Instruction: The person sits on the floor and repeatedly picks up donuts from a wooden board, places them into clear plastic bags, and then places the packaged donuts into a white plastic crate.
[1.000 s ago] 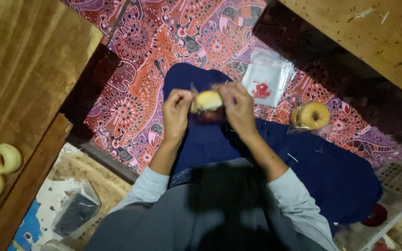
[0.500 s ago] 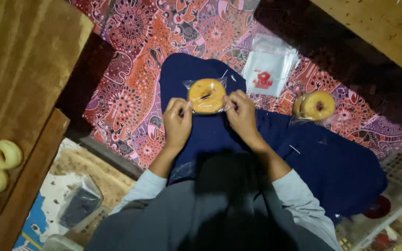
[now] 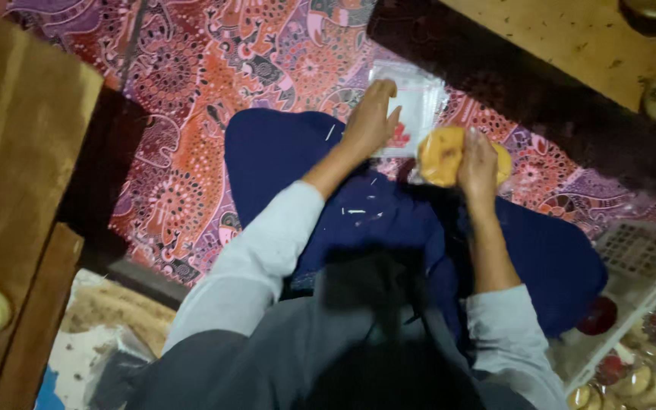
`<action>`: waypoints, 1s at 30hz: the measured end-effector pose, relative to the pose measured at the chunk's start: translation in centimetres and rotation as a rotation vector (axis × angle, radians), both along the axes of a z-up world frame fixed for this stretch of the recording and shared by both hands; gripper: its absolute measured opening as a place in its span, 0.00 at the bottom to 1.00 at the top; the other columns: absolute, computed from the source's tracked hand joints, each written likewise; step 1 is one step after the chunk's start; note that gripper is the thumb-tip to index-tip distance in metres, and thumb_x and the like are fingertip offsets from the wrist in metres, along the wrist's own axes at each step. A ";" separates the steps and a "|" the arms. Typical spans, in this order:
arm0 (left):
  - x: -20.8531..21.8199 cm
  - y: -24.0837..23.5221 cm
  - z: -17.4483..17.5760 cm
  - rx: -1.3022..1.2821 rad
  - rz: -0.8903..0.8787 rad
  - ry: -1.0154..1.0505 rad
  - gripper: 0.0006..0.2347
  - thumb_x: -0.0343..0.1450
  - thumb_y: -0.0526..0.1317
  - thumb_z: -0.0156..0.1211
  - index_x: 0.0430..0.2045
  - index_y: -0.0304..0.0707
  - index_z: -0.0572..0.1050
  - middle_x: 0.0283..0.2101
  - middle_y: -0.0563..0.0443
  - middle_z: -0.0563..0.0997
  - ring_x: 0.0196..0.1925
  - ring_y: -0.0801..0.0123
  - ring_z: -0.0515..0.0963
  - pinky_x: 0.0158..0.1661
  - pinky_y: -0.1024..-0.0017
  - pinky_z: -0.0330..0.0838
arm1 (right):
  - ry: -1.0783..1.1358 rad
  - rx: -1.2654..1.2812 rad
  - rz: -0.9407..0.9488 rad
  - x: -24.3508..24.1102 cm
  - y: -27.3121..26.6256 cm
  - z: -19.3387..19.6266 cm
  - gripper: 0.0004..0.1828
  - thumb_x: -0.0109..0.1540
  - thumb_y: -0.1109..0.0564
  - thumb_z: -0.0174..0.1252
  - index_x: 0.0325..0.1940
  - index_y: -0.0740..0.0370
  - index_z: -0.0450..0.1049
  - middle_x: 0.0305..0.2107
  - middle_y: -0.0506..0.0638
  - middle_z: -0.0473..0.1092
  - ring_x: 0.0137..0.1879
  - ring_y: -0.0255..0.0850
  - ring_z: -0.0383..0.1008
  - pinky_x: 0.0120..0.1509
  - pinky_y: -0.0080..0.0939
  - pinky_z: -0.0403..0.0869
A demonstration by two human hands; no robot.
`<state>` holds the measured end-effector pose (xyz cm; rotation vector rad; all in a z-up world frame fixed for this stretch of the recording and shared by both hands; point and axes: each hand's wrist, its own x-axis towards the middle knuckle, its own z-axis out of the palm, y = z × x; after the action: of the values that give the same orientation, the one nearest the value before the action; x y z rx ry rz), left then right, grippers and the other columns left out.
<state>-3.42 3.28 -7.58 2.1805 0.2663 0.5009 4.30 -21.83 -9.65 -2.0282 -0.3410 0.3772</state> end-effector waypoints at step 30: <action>3.3 -1.8 -11.6 0.347 0.082 0.414 0.07 0.68 0.29 0.57 0.38 0.33 0.70 0.42 0.37 0.75 0.30 0.44 0.82 0.29 0.52 0.76 | -0.182 -0.122 0.174 3.8 8.8 1.1 0.21 0.66 0.51 0.61 0.58 0.66 0.76 0.51 0.62 0.76 0.56 0.54 0.79 0.60 0.48 0.75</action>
<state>-0.15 1.44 -19.15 2.6133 0.5259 0.1378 8.13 -12.99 -8.52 -2.1644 -0.6235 0.3271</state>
